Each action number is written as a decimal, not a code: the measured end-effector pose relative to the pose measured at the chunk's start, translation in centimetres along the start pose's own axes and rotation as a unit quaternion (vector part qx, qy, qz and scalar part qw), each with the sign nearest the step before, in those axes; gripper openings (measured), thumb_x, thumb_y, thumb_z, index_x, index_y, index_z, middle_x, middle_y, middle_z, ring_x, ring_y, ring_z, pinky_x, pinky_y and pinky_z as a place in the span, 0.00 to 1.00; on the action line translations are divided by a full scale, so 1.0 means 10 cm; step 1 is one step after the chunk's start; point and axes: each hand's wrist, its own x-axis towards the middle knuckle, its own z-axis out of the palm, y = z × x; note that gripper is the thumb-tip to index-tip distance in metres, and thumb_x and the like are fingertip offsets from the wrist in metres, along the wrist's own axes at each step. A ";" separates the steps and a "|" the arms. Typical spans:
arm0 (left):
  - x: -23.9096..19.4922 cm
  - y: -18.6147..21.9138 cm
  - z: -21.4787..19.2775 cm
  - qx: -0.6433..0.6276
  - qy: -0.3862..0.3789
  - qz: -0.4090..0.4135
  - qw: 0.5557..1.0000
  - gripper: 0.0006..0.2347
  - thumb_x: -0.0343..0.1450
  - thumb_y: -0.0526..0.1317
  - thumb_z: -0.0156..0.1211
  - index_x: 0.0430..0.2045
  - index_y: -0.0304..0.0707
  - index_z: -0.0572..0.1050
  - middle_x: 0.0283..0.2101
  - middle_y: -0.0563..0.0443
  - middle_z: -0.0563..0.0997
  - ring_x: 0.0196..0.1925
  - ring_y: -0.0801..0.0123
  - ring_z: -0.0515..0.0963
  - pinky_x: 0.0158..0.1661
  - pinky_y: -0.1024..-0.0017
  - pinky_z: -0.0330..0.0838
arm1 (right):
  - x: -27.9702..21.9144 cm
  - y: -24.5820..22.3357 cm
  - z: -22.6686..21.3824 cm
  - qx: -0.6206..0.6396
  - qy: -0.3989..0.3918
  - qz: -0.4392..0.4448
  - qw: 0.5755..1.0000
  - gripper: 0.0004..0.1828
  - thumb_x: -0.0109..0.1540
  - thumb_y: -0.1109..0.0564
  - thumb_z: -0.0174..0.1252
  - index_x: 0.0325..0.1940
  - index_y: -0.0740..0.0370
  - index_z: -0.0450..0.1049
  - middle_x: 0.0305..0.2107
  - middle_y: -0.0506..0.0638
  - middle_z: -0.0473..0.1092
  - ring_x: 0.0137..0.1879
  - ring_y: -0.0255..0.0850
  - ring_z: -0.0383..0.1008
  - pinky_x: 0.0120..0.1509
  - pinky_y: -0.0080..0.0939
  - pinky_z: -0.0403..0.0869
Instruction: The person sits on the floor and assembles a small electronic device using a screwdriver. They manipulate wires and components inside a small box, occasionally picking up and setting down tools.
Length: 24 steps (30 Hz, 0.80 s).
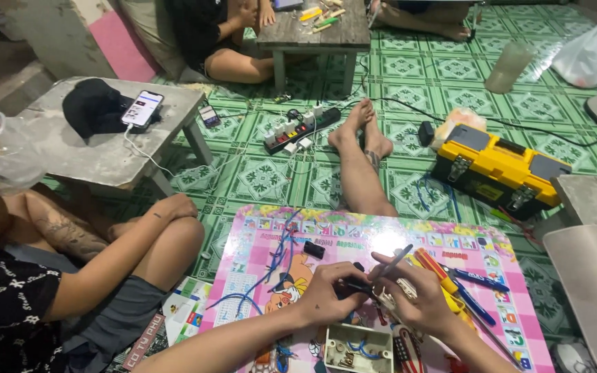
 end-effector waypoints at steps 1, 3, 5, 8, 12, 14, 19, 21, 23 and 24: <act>0.00 -0.01 0.00 0.003 0.001 0.000 1.000 0.08 0.66 0.31 0.65 0.37 0.36 0.82 0.38 0.45 0.84 0.37 0.64 0.84 0.38 0.74 0.82 | 0.01 -0.01 0.00 0.002 0.001 -0.003 1.000 0.28 0.58 0.69 0.58 0.63 0.61 0.71 0.36 0.49 0.82 0.39 0.39 0.87 0.47 0.37 0.89; -0.01 -0.04 0.00 0.018 -0.002 0.013 1.000 0.08 0.66 0.32 0.64 0.38 0.36 0.81 0.38 0.45 0.83 0.37 0.63 0.84 0.38 0.73 0.82 | 0.01 -0.02 0.01 -0.036 0.014 -0.030 0.999 0.24 0.59 0.66 0.60 0.60 0.61 0.73 0.33 0.47 0.83 0.35 0.36 0.87 0.43 0.34 0.87; -0.01 -0.07 -0.01 0.024 -0.002 0.016 1.000 0.09 0.66 0.33 0.65 0.39 0.37 0.81 0.38 0.46 0.83 0.38 0.64 0.83 0.38 0.73 0.80 | 0.02 -0.05 0.01 -0.031 0.017 -0.030 0.999 0.22 0.59 0.65 0.60 0.59 0.61 0.74 0.33 0.47 0.83 0.34 0.36 0.86 0.42 0.34 0.86; -0.01 -0.04 -0.02 0.022 -0.003 0.009 1.000 0.08 0.67 0.33 0.65 0.39 0.38 0.81 0.39 0.47 0.82 0.38 0.64 0.83 0.39 0.73 0.80 | 0.03 -0.06 0.03 -0.016 0.023 -0.012 1.000 0.20 0.60 0.65 0.60 0.57 0.62 0.75 0.33 0.49 0.82 0.35 0.38 0.86 0.42 0.35 0.87; -0.01 -0.03 0.00 0.003 0.005 -0.018 1.000 0.08 0.67 0.32 0.63 0.37 0.38 0.81 0.38 0.48 0.83 0.38 0.66 0.83 0.36 0.77 0.79 | 0.02 -0.06 0.04 0.018 0.041 0.027 0.999 0.19 0.61 0.66 0.56 0.57 0.62 0.75 0.33 0.50 0.82 0.38 0.39 0.85 0.45 0.36 0.85; 0.00 -0.10 -0.02 0.009 0.009 0.002 1.000 0.09 0.66 0.32 0.62 0.38 0.38 0.81 0.38 0.48 0.82 0.36 0.67 0.82 0.35 0.76 0.77 | 0.07 -0.10 0.02 0.000 0.043 0.019 0.999 0.18 0.62 0.65 0.56 0.56 0.62 0.75 0.33 0.49 0.81 0.38 0.38 0.84 0.47 0.37 0.82; 0.01 -0.12 -0.01 -0.033 -0.020 0.002 0.999 0.09 0.66 0.29 0.62 0.39 0.33 0.78 0.38 0.44 0.82 0.36 0.63 0.83 0.39 0.74 0.84 | 0.11 -0.18 0.00 0.003 0.032 -0.014 0.999 0.18 0.63 0.66 0.55 0.58 0.63 0.73 0.35 0.50 0.81 0.41 0.40 0.84 0.52 0.43 0.80; 0.02 -0.13 -0.02 0.043 0.001 0.027 0.999 0.09 0.65 0.33 0.66 0.37 0.39 0.80 0.37 0.47 0.82 0.37 0.65 0.81 0.34 0.74 0.77 | 0.10 -0.17 0.01 0.028 0.048 -0.058 0.997 0.20 0.63 0.69 0.57 0.59 0.65 0.71 0.36 0.53 0.79 0.42 0.43 0.83 0.53 0.41 0.81; 0.04 -0.21 -0.01 0.022 0.007 0.026 0.999 0.09 0.63 0.32 0.67 0.36 0.41 0.81 0.34 0.46 0.82 0.34 0.61 0.82 0.30 0.71 0.78 | 0.07 -0.06 0.05 0.045 0.088 -0.055 0.994 0.20 0.59 0.71 0.59 0.56 0.69 0.74 0.32 0.54 0.80 0.37 0.45 0.82 0.49 0.44 0.80; 0.05 -0.25 -0.01 0.009 0.018 0.029 0.999 0.10 0.62 0.31 0.68 0.35 0.42 0.82 0.30 0.46 0.82 0.32 0.57 0.84 0.26 0.68 0.80 | 0.06 0.00 0.08 0.066 0.127 -0.062 0.988 0.20 0.55 0.74 0.61 0.52 0.74 0.78 0.28 0.56 0.81 0.32 0.46 0.80 0.44 0.47 0.79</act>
